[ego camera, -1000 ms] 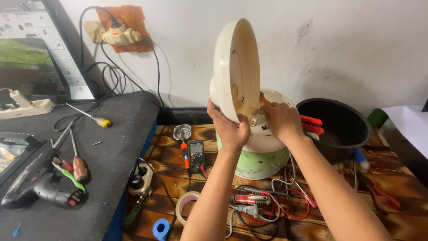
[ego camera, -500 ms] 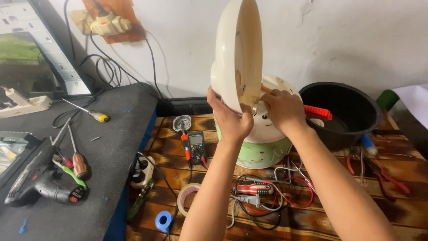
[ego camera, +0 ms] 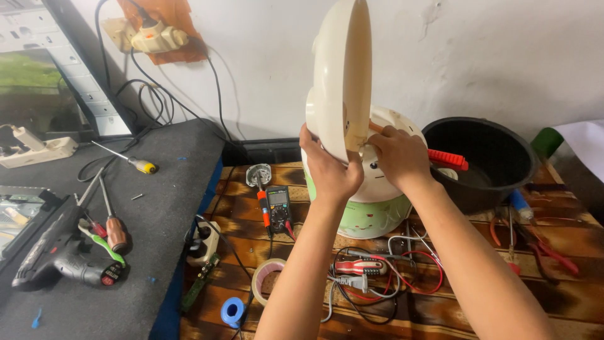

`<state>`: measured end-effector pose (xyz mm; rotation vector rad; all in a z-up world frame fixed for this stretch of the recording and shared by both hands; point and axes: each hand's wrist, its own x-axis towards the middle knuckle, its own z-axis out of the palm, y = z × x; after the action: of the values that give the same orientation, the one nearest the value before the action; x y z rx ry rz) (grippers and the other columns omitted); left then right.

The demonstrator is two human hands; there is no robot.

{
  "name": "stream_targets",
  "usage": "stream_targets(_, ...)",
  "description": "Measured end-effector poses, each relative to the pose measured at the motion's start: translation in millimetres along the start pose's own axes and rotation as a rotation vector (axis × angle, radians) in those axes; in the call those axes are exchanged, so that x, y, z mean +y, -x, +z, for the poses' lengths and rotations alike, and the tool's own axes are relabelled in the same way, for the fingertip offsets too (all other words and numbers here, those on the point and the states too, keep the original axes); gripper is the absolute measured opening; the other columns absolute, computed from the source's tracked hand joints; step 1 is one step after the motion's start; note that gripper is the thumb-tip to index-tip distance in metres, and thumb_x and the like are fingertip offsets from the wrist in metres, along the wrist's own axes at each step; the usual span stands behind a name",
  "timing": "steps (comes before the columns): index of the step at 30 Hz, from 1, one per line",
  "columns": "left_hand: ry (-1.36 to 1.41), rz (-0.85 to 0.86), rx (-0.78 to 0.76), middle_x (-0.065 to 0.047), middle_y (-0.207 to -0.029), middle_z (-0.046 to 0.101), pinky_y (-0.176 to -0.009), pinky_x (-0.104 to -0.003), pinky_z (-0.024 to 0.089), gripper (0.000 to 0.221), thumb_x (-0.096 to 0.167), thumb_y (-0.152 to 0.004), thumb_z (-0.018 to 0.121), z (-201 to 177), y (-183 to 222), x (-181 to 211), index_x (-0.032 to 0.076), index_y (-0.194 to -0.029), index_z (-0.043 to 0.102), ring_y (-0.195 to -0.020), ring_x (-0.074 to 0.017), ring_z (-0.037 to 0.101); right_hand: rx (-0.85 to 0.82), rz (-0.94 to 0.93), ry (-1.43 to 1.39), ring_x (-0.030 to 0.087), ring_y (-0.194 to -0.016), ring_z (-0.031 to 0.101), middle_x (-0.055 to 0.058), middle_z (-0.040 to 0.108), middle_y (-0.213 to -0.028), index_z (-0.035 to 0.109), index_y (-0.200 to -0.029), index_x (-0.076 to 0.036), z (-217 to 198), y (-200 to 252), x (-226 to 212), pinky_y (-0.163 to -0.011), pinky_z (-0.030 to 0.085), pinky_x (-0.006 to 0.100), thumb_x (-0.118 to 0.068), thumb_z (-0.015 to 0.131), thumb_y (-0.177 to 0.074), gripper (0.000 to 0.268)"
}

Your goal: Cleaning and disassembling a rice cooker using a brush and a pry tool

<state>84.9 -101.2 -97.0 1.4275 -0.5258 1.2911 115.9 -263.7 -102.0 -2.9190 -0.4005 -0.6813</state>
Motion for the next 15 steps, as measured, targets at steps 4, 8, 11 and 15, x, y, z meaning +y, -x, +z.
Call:
stream_targets(4, -0.013, 0.009, -0.004, -0.026, -0.109, 0.051, -0.085, -0.073, 0.051, 0.088, -0.005, -0.063, 0.059, 0, 0, 1, -0.008, -0.144, 0.024, -0.103, -0.0512, 0.061, 0.010, -0.007, 0.016, 0.029, -0.104, 0.069, 0.006, 0.068, -0.114, 0.072, -0.116, -0.023, 2, 1, 1, -0.082, 0.054, 0.045, -0.031, 0.044, -0.108, 0.030)
stream_targets(8, -0.018, 0.000, -0.004, -0.025, -0.108, 0.051, -0.086, -0.074, 0.050, 0.087, -0.006, -0.064, 0.057, 1, -3, 6, -0.007, -0.144, 0.023, -0.102, -0.0511, 0.060, 0.060, -0.031, -0.007, 0.029, -0.106, 0.067, 0.005, 0.068, -0.113, 0.074, -0.112, -0.022, 2, -1, 2, -0.082, 0.055, 0.046, -0.030, 0.051, -0.104, 0.025)
stream_targets(11, -0.021, 0.003, -0.009, -0.025, -0.107, 0.051, -0.085, -0.075, 0.050, 0.086, -0.006, -0.064, 0.057, 1, -3, 7, -0.007, -0.143, 0.023, -0.101, -0.0519, 0.061, 0.083, -0.017, -0.008, 0.028, -0.106, 0.066, 0.005, 0.067, -0.113, 0.073, -0.111, -0.023, 4, -1, 3, -0.082, 0.055, 0.045, -0.031, 0.050, -0.106, 0.025)
stream_targets(15, -0.044, 0.018, -0.015, -0.026, -0.107, 0.050, -0.085, -0.074, 0.050, 0.087, -0.006, -0.063, 0.058, 3, 0, 6, -0.007, -0.143, 0.023, -0.100, -0.0517, 0.060, 0.057, 0.006, -0.017, 0.025, -0.106, 0.065, 0.002, 0.067, -0.113, 0.072, -0.112, -0.025, 5, -3, 2, -0.084, 0.054, 0.043, -0.034, 0.046, -0.107, 0.028)
